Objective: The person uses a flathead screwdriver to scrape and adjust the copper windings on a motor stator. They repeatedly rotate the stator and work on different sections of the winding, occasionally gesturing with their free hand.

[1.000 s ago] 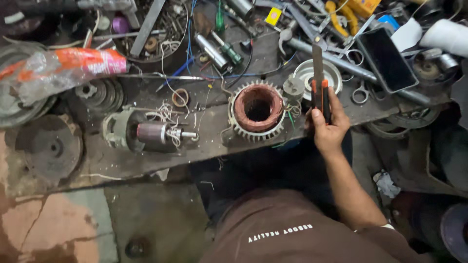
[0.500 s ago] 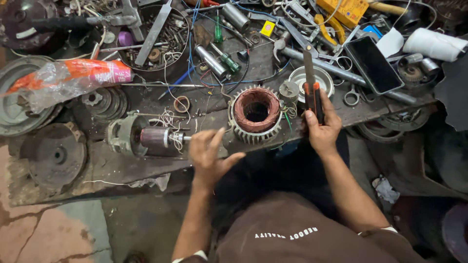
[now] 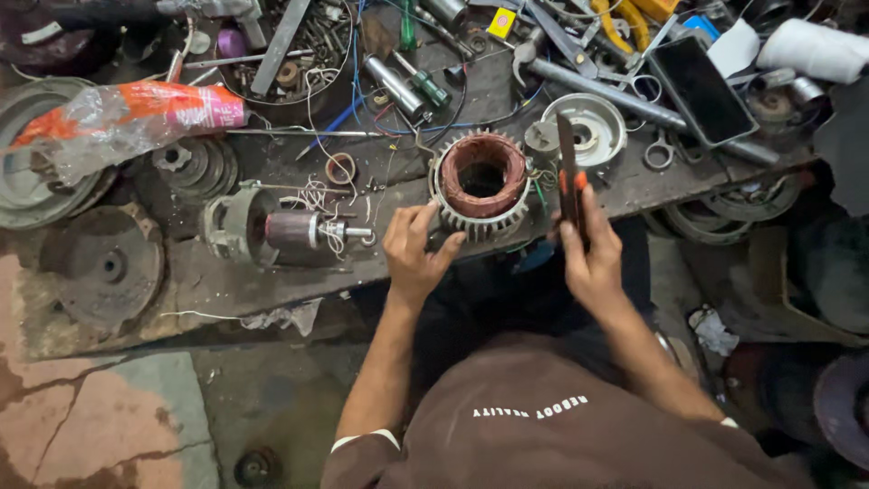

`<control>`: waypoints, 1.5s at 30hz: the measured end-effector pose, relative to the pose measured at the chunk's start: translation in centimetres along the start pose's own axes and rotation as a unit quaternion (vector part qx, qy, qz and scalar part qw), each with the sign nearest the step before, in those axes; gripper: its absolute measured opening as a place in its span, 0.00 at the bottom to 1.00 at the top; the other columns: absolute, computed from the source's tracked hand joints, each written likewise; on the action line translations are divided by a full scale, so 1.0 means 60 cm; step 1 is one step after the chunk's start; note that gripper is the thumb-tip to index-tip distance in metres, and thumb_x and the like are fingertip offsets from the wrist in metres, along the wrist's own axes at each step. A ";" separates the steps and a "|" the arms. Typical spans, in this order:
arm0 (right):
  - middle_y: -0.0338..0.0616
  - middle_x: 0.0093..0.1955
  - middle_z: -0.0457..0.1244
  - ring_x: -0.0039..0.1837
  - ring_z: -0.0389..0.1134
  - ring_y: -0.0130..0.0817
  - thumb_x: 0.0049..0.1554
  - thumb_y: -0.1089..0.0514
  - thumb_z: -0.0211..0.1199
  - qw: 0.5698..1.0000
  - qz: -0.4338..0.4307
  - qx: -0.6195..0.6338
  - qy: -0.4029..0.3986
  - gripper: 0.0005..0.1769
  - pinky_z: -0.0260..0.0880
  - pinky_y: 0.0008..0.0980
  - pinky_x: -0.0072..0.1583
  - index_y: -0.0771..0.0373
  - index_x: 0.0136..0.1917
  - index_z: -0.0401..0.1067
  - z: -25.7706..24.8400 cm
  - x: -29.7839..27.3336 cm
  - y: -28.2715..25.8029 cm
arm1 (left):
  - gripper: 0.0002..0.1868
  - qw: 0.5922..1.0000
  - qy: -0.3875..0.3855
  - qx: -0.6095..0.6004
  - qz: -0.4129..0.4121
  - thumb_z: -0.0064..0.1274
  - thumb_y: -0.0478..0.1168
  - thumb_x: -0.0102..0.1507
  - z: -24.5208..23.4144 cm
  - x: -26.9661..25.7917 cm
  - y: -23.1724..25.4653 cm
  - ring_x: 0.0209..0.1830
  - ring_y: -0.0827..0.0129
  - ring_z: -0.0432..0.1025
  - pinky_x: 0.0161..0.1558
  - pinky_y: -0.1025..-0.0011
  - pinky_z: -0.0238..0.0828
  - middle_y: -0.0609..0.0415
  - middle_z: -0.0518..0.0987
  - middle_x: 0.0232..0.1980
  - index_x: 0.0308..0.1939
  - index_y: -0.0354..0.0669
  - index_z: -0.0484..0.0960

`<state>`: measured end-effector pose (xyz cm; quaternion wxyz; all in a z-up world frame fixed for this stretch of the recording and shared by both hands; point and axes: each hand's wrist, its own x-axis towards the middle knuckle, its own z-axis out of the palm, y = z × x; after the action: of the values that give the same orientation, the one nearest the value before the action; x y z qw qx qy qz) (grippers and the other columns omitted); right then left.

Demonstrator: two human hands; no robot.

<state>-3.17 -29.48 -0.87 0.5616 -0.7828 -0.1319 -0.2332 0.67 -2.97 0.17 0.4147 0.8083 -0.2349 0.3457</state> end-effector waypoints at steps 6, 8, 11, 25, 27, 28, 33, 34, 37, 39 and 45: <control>0.48 0.45 0.65 0.42 0.66 0.33 0.60 0.67 0.65 0.988 -0.030 -0.144 -0.041 0.34 0.69 0.31 0.47 0.59 0.77 0.62 -0.006 -0.014 -0.056 | 0.29 1.000 0.015 0.004 0.016 0.66 0.49 0.64 0.000 0.015 0.002 0.42 0.49 0.73 0.44 0.56 0.71 0.42 0.77 0.45 0.61 0.37 0.74; 0.49 0.42 0.63 0.39 0.64 0.35 0.59 0.66 0.68 0.983 -0.013 -0.171 -0.059 0.35 0.67 0.32 0.45 0.60 0.77 0.63 -0.016 -0.014 -0.063 | 0.29 1.000 0.010 0.009 0.006 0.65 0.48 0.64 0.002 0.006 0.001 0.42 0.49 0.73 0.44 0.56 0.71 0.42 0.77 0.46 0.61 0.37 0.74; 0.48 0.41 0.63 0.37 0.63 0.34 0.60 0.67 0.67 0.981 0.005 -0.184 -0.067 0.33 0.66 0.31 0.43 0.60 0.76 0.65 -0.025 -0.003 -0.073 | 0.28 1.000 0.016 0.006 0.006 0.66 0.49 0.63 0.005 0.013 -0.001 0.43 0.49 0.73 0.45 0.56 0.72 0.43 0.77 0.45 0.61 0.38 0.75; 0.40 0.40 0.64 0.37 0.61 0.23 0.67 0.71 0.60 0.996 0.057 -0.070 -0.020 0.30 0.64 0.25 0.41 0.61 0.80 0.62 -0.030 -0.027 -0.068 | 0.26 1.000 0.013 0.012 0.007 0.65 0.47 0.65 0.006 0.006 -0.011 0.41 0.52 0.73 0.44 0.57 0.71 0.45 0.77 0.45 0.60 0.37 0.76; 0.39 0.39 0.63 0.36 0.61 0.23 0.67 0.71 0.60 0.996 0.045 -0.074 -0.028 0.29 0.64 0.25 0.41 0.61 0.80 0.62 -0.031 -0.032 -0.069 | 0.25 1.000 0.016 0.011 0.004 0.65 0.48 0.65 0.006 0.006 -0.009 0.41 0.52 0.73 0.43 0.58 0.71 0.45 0.77 0.45 0.59 0.37 0.76; 0.39 0.39 0.63 0.36 0.61 0.22 0.67 0.70 0.59 0.996 0.063 -0.049 -0.034 0.29 0.64 0.25 0.40 0.62 0.80 0.62 -0.030 -0.034 -0.070 | 0.25 1.000 0.019 0.013 0.002 0.65 0.48 0.65 0.007 0.007 -0.009 0.40 0.53 0.73 0.43 0.58 0.71 0.45 0.77 0.44 0.59 0.37 0.77; 0.38 0.36 0.63 0.33 0.61 0.22 0.67 0.70 0.57 0.991 0.118 0.015 -0.056 0.29 0.64 0.25 0.37 0.62 0.80 0.61 -0.023 -0.042 -0.070 | 0.25 1.000 0.020 0.009 0.004 0.65 0.47 0.65 0.006 0.009 -0.007 0.40 0.54 0.73 0.43 0.59 0.71 0.46 0.78 0.45 0.59 0.37 0.77; 0.38 0.37 0.63 0.33 0.62 0.22 0.67 0.70 0.57 0.991 0.121 0.025 -0.056 0.29 0.64 0.24 0.37 0.62 0.80 0.60 -0.022 -0.042 -0.069 | 0.25 1.000 0.021 0.010 0.004 0.65 0.47 0.65 0.006 0.010 -0.007 0.40 0.53 0.73 0.43 0.59 0.71 0.45 0.78 0.45 0.59 0.37 0.77; 0.39 0.38 0.64 0.34 0.62 0.22 0.67 0.70 0.57 0.989 0.129 0.047 -0.056 0.30 0.65 0.24 0.37 0.62 0.80 0.60 -0.019 -0.043 -0.067 | 0.25 1.000 0.021 0.009 0.005 0.65 0.47 0.65 0.005 0.010 -0.007 0.40 0.53 0.73 0.43 0.59 0.71 0.45 0.78 0.45 0.59 0.37 0.77; 0.39 0.39 0.64 0.34 0.63 0.23 0.67 0.70 0.57 0.989 0.130 0.049 -0.056 0.30 0.65 0.24 0.37 0.62 0.80 0.59 -0.019 -0.044 -0.066 | 0.25 1.000 0.022 0.010 0.006 0.65 0.47 0.65 0.005 0.011 -0.007 0.40 0.53 0.73 0.43 0.59 0.71 0.45 0.78 0.45 0.58 0.37 0.77; 0.42 0.40 0.64 0.32 0.61 0.25 0.68 0.67 0.55 0.972 0.191 0.126 -0.058 0.31 0.63 0.25 0.35 0.60 0.83 0.56 -0.010 -0.036 -0.069 | 0.25 1.000 0.024 0.010 0.006 0.65 0.48 0.65 0.006 0.011 -0.007 0.40 0.54 0.74 0.42 0.59 0.72 0.45 0.78 0.44 0.58 0.36 0.77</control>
<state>-7.09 -28.53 1.59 0.6811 -0.7288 -0.0409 -0.0577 1.54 -3.08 0.32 0.4100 0.8022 -0.2264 0.3701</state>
